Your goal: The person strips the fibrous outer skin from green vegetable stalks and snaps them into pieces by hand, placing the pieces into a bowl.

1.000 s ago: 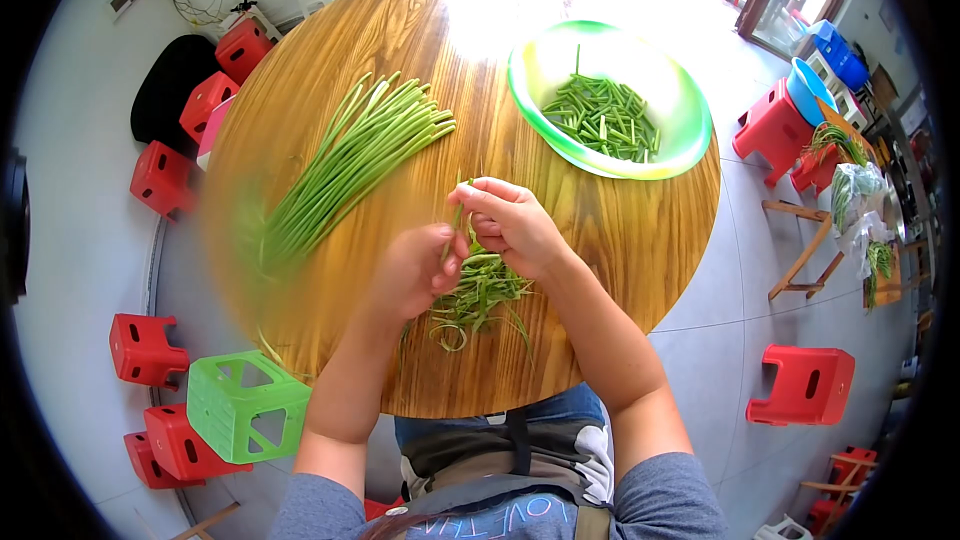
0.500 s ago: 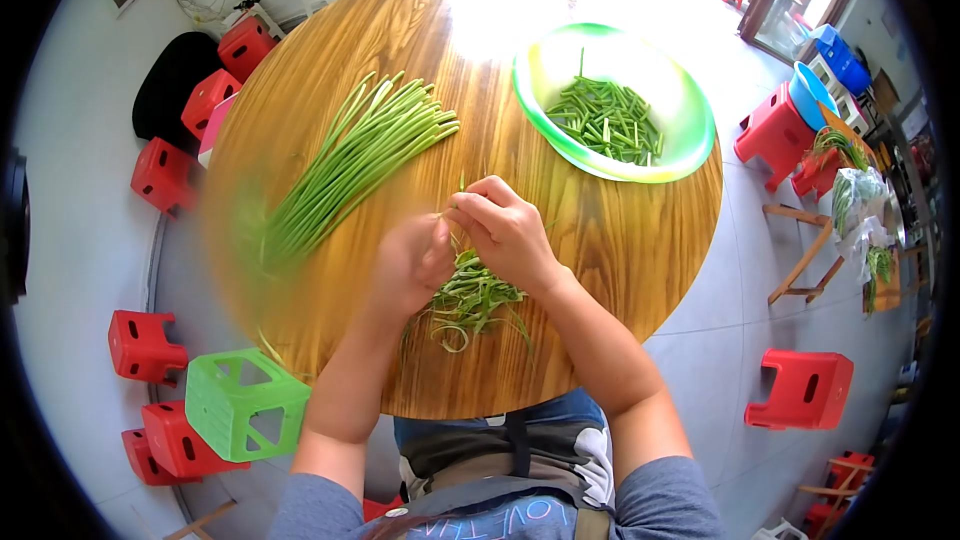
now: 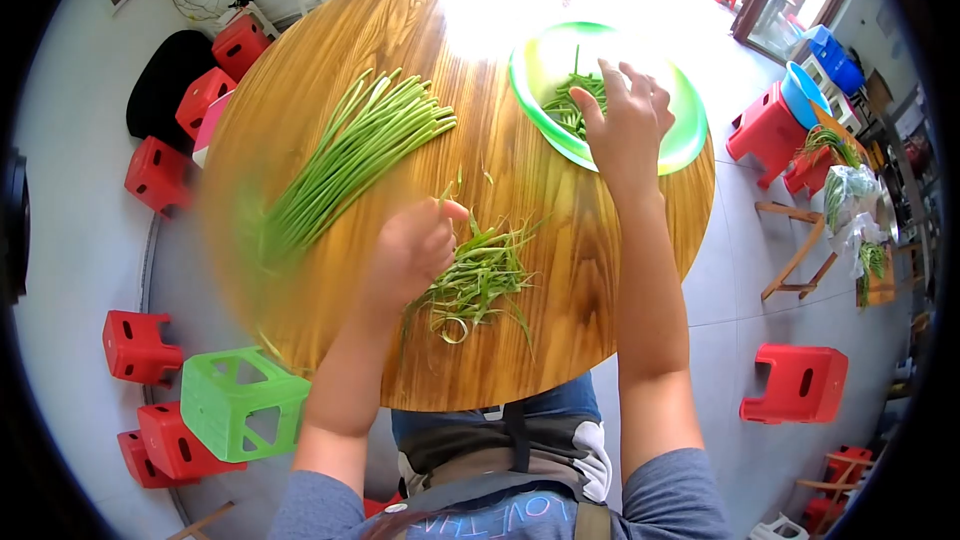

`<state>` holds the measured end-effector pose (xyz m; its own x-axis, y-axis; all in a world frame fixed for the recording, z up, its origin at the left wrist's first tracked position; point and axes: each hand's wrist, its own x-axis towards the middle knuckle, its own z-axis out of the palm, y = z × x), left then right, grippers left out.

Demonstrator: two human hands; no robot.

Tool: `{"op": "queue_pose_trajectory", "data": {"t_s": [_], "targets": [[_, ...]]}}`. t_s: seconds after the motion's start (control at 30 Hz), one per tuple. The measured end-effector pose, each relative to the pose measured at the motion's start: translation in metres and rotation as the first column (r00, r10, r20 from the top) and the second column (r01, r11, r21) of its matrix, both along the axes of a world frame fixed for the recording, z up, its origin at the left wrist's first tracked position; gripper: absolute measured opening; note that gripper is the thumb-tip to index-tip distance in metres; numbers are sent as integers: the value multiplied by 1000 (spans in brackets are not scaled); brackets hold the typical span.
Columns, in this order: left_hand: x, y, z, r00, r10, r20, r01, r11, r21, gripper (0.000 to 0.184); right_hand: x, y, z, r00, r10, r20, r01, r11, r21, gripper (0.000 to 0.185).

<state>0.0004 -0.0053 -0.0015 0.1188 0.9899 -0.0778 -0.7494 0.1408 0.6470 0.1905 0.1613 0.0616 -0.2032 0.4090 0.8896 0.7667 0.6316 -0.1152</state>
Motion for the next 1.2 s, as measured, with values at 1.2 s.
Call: {"op": "queue_pose_trajectory", "data": {"t_s": [1.2], "targets": [[-57,15,-63,-634,128,-762,-472,717,514,19,-54,-47,-100,735,355,-578,-666,538,-517,23]]}}
